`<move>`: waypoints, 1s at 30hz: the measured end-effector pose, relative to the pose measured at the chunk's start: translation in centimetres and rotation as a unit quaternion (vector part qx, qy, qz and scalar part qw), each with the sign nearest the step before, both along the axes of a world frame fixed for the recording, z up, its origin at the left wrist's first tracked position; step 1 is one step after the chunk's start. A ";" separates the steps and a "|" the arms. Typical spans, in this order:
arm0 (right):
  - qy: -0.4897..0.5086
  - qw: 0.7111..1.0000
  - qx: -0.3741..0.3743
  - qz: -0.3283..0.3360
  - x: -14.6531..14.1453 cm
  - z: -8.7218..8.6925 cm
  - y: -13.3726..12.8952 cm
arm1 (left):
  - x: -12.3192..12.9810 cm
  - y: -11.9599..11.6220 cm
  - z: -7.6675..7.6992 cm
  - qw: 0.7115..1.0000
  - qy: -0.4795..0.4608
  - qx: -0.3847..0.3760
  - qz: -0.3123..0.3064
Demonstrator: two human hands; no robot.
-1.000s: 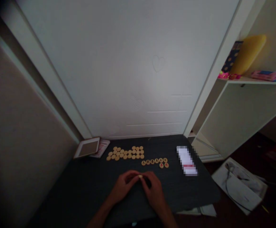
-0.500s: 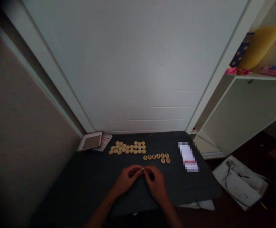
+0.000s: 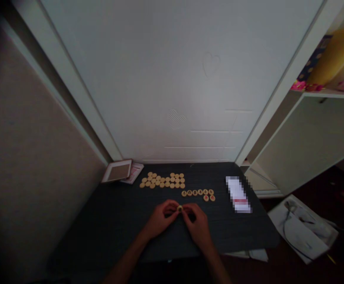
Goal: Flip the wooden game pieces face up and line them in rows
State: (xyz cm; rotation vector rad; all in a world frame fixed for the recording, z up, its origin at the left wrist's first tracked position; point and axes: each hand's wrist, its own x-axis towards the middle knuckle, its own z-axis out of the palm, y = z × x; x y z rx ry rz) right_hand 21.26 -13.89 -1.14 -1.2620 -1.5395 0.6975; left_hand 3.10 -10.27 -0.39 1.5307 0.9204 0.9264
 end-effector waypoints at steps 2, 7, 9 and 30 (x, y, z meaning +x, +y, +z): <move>-0.002 1.000 -0.003 0.003 0.0 0.1 -0.1 | 0.0 0.0 0.1 1.000 0.002 -0.001 -0.002; -0.002 1.000 -0.023 0.011 0.0 0.1 -0.2 | -0.1 -0.1 0.5 1.000 0.015 -0.007 -0.004; -0.001 1.000 -0.029 0.008 0.0 -0.1 -0.2 | -0.1 0.0 0.5 1.000 0.018 -0.013 -0.006; 0.012 0.999 -0.042 -0.024 -0.2 0.3 0.1 | 0.0 -0.1 0.7 0.999 0.050 0.001 -0.021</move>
